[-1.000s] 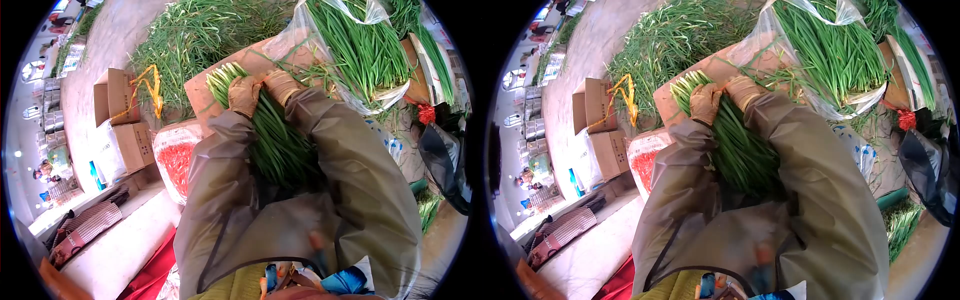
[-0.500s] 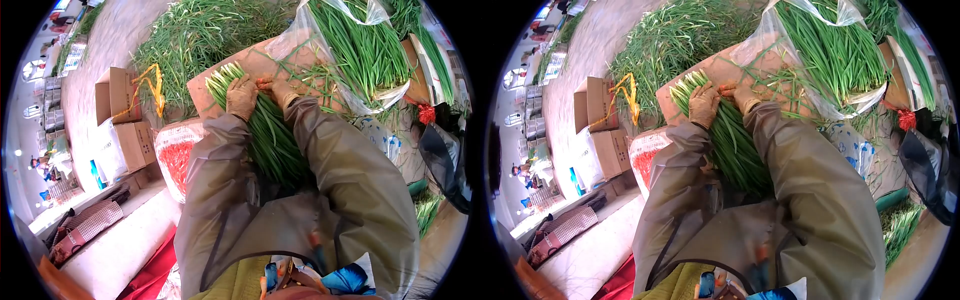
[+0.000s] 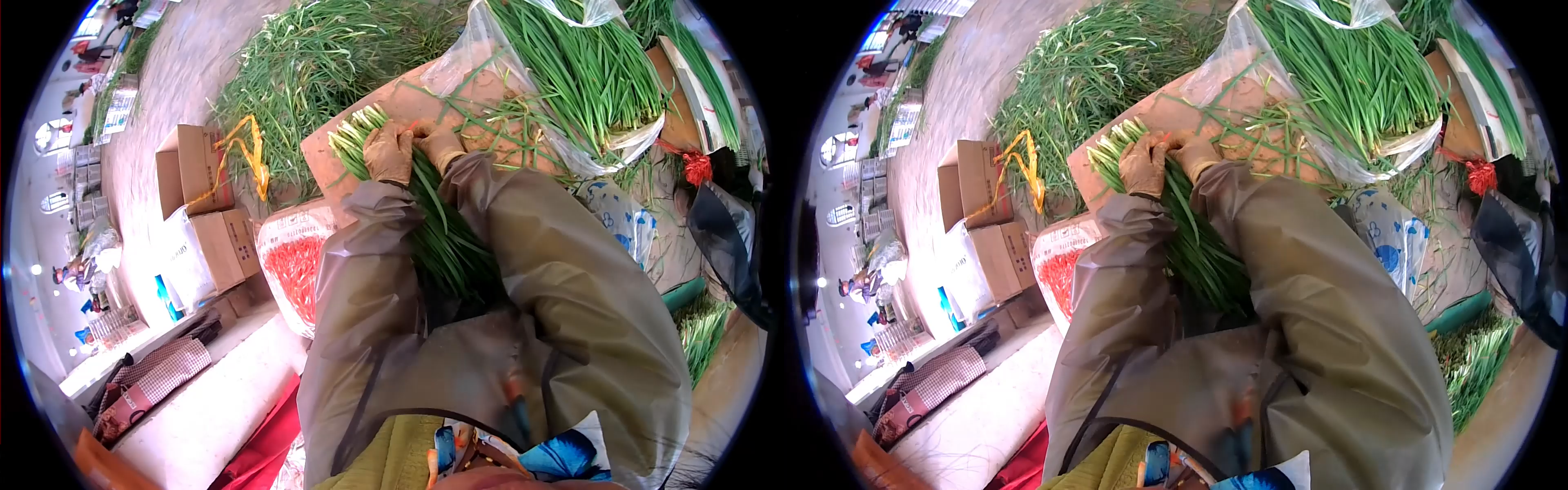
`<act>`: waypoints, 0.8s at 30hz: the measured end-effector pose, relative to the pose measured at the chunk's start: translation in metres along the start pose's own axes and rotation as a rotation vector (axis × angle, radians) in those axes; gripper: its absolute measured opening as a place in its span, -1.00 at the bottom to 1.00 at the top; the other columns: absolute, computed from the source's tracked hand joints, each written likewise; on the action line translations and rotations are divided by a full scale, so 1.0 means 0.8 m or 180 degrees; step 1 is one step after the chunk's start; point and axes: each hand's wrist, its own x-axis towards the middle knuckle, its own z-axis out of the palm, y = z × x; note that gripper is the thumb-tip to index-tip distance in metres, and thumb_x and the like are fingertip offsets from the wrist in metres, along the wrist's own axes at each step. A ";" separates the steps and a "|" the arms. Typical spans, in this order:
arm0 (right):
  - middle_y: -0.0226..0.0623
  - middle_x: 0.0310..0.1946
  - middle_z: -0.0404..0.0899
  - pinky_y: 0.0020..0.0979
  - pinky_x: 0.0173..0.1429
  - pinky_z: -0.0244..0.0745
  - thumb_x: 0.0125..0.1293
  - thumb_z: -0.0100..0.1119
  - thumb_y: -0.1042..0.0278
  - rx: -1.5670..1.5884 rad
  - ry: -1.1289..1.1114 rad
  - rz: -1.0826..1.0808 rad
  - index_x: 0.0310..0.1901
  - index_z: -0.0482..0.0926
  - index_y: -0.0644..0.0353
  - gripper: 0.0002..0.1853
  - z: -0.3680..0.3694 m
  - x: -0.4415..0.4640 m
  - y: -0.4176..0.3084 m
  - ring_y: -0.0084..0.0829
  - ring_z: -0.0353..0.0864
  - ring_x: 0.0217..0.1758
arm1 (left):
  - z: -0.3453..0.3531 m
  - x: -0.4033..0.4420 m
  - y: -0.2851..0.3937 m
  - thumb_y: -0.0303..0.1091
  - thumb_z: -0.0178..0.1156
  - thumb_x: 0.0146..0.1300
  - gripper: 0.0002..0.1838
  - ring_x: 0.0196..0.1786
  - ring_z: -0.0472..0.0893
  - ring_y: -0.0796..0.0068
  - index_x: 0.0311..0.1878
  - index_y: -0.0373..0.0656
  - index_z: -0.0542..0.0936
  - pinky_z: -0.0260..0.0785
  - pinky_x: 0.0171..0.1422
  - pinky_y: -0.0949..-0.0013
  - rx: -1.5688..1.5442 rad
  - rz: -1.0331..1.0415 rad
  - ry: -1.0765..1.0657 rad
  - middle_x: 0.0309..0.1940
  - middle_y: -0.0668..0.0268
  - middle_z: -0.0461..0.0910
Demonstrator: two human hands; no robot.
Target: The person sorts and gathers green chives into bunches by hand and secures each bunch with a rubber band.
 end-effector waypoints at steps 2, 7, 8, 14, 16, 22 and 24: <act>-0.16 -0.25 0.60 -0.33 -0.07 0.40 0.17 0.17 0.26 -0.0125 0.0084 -0.0029 -0.17 0.60 0.15 -0.77 -0.007 -0.013 -0.023 -0.24 0.58 -0.16 | -0.002 0.001 0.002 -0.22 0.15 0.15 -0.74 -0.16 0.59 0.21 -0.13 -0.10 0.56 0.26 0.19 0.28 0.0020 0.0015 -0.0038 -0.29 0.21 0.63; -0.11 -0.23 0.60 -0.26 -0.06 0.40 0.17 0.15 0.20 -0.0221 0.0539 0.0172 -0.15 0.59 0.14 -0.73 0.013 -0.007 -0.002 -0.10 0.55 -0.14 | -0.002 -0.001 0.005 -0.21 0.13 0.20 -0.77 0.00 0.55 0.29 -0.12 -0.04 0.58 0.20 0.23 0.24 -0.0055 0.0086 0.0003 -0.16 0.27 0.62; -0.09 -0.24 0.59 -0.25 -0.07 0.40 0.17 0.15 0.18 -0.0001 0.0679 0.0298 -0.15 0.58 0.15 -0.72 0.017 -0.003 0.003 -0.10 0.55 -0.14 | -0.002 -0.003 0.004 -0.23 0.13 0.19 -0.76 0.01 0.55 0.30 -0.10 -0.04 0.58 0.19 0.24 0.24 0.0049 0.0108 -0.0030 -0.17 0.27 0.62; -0.03 -0.24 0.59 -0.24 -0.09 0.40 0.21 0.13 0.15 0.0296 0.0910 0.0456 -0.12 0.56 0.23 -0.67 0.012 -0.022 -0.016 -0.10 0.55 -0.17 | -0.004 -0.004 0.009 -0.27 0.15 0.13 -0.72 0.04 0.53 0.29 -0.07 -0.05 0.56 0.17 0.27 0.22 0.0285 0.0083 -0.0222 -0.20 0.26 0.63; -0.06 -0.22 0.59 -0.26 -0.10 0.40 0.24 0.13 0.19 0.0385 0.0958 0.0506 -0.10 0.53 0.29 -0.67 0.015 -0.022 -0.014 -0.13 0.55 -0.18 | -0.004 -0.004 0.009 -0.28 0.17 0.10 -0.72 0.02 0.54 0.26 -0.08 -0.06 0.56 0.18 0.26 0.21 0.0326 0.0151 -0.0180 -0.22 0.24 0.63; -0.16 -0.19 0.60 -0.40 -0.09 0.41 0.24 0.15 0.29 0.1248 0.1086 0.0329 -0.07 0.51 0.36 -0.67 0.026 -0.027 -0.005 -0.34 0.55 -0.18 | -0.005 -0.003 0.013 -0.22 0.10 0.12 -0.69 0.03 0.53 0.28 -0.10 -0.13 0.56 0.17 0.27 0.25 0.0406 0.0111 -0.0242 -0.19 0.23 0.61; -0.19 -0.19 0.60 -0.42 -0.08 0.41 0.25 0.15 0.30 0.1276 0.0984 0.0219 -0.06 0.51 0.35 -0.68 0.026 -0.028 0.000 -0.39 0.54 -0.17 | -0.004 -0.003 0.012 -0.22 0.10 0.12 -0.70 0.02 0.53 0.27 -0.11 -0.13 0.56 0.17 0.26 0.25 0.0390 0.0107 -0.0229 -0.18 0.22 0.60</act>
